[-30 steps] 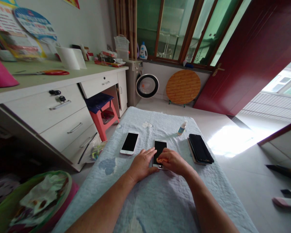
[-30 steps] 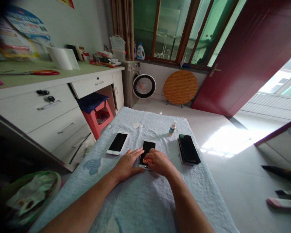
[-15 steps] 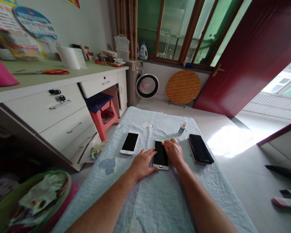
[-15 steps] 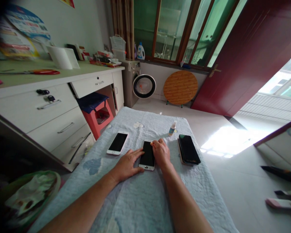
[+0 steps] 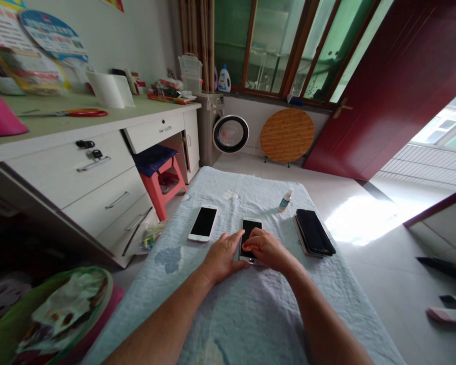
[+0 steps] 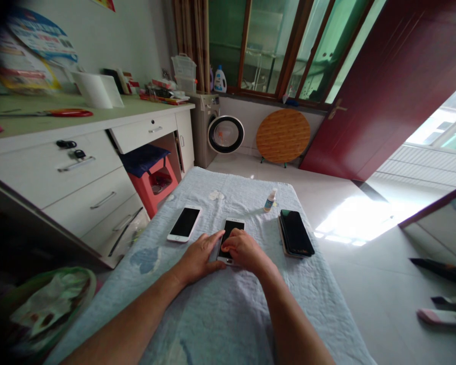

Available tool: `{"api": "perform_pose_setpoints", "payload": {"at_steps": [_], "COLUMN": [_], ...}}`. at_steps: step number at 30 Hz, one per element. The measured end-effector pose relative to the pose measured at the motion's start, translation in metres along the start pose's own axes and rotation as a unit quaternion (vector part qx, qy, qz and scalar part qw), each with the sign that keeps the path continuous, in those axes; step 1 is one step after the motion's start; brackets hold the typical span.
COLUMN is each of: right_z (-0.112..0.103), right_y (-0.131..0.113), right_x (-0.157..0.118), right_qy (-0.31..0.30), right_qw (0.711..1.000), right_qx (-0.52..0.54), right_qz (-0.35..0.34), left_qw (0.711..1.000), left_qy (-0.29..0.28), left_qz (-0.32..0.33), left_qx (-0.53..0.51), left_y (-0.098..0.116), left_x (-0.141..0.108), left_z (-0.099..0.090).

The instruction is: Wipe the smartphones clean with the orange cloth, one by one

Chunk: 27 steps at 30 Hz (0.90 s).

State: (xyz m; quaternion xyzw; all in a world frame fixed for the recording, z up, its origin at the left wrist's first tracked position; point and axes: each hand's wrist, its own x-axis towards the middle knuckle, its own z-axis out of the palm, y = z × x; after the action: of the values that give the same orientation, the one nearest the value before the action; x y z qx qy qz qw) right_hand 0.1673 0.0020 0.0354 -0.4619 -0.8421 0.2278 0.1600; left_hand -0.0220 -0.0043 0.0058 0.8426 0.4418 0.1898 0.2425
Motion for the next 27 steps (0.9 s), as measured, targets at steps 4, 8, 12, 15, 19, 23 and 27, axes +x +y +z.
{"api": "perform_pose_setpoints", "payload": {"at_steps": [4, 8, 12, 15, 19, 23, 27], "right_z": [-0.017, -0.027, -0.026, -0.02, -0.006, 0.006, 0.01], "right_y": [-0.002, 0.008, 0.019, 0.027, 0.036, 0.042, 0.047], "right_x": [-0.013, -0.02, -0.02, -0.016, -0.006, 0.006, 0.013], "right_qy": [-0.093, -0.12, -0.081, -0.019, 0.096, 0.175, 0.225], "right_qw": [0.993, 0.988, 0.99, 0.993, 0.985, 0.966, 0.947], "right_qx": [0.07, 0.096, 0.089, 0.065, -0.009, -0.068, -0.089], "right_qz": [-0.008, 0.03, 0.068, 0.097, 0.14, 0.177, 0.21], "left_qw": [1.0, 1.0, 1.0, 1.0, 1.0, 1.0, 1.0], "left_qy": [-0.001, -0.004, -0.008, -0.013, -0.006, -0.004, -0.004], "left_qz": [0.017, 0.011, 0.009, 0.007, 0.009, 0.007, 0.009], "left_qx": [0.011, 0.019, 0.014, 0.011, 0.007, 0.011, 0.012], "left_y": [-0.001, -0.002, 0.0, 0.002, 0.002, 0.002, 0.002], "left_x": [0.001, 0.001, 0.002, 0.002, 0.002, 0.002, 0.002], "left_z": [0.001, 0.001, -0.001, -0.002, -0.002, -0.002, -0.002]}}
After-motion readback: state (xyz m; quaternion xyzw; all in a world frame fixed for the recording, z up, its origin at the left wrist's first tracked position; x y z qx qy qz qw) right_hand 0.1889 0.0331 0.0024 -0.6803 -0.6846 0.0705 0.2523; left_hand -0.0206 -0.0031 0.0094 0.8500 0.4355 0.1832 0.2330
